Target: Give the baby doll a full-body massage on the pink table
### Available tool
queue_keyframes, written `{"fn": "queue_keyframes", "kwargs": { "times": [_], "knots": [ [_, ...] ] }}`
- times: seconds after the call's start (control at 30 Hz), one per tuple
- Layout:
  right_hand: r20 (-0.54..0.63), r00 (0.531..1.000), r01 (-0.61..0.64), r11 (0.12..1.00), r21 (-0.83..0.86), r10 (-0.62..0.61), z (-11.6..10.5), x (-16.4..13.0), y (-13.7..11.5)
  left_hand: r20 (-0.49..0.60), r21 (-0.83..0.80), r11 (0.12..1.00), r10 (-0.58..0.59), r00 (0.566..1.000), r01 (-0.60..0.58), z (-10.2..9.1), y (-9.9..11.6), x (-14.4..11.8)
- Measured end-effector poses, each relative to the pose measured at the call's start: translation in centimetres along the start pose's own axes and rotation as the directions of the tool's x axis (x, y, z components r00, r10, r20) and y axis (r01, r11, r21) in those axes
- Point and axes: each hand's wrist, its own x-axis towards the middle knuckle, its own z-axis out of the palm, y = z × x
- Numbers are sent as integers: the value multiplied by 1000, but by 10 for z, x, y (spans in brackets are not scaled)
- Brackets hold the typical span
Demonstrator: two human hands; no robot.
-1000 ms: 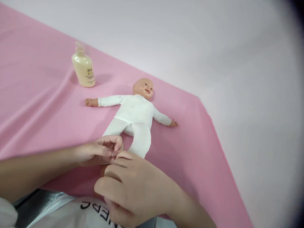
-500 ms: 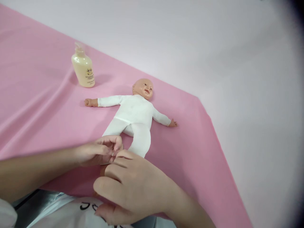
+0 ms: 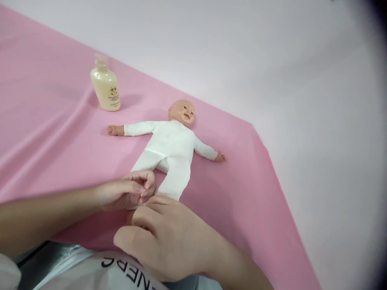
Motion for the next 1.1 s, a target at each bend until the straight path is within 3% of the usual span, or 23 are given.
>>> {"fn": "queue_keyframes", "kwargs": {
  "times": [0.2, 0.3, 0.5, 0.63, 0.8, 1.1],
  "knots": [
    [-43, 996, 79, 993, 91, -76, 6, -3, 4, 37, 45, 999, -23, 999, 21, -2, -2, 0],
    [-29, 998, 63, 995, 78, -61, 8, -4, 2, 50, 53, 998, -26, 998, 23, -5, -3, 1],
    [200, 978, -79, 993, 90, 59, 13, -6, -2, 69, 89, 996, -33, 997, 27, -6, -5, 2],
    [397, 913, -174, 972, 155, 100, 14, -7, 0, 82, 86, 996, -10, 997, 3, -9, -5, 4],
    [607, 793, -249, 937, 245, 52, 20, -11, 10, 70, 85, 996, -7, 998, 1, -14, -3, 6],
    [731, 672, -216, 914, 343, -116, 30, -3, 23, 149, 41, 999, -39, 988, 34, -16, 0, 8]
  ]
}}
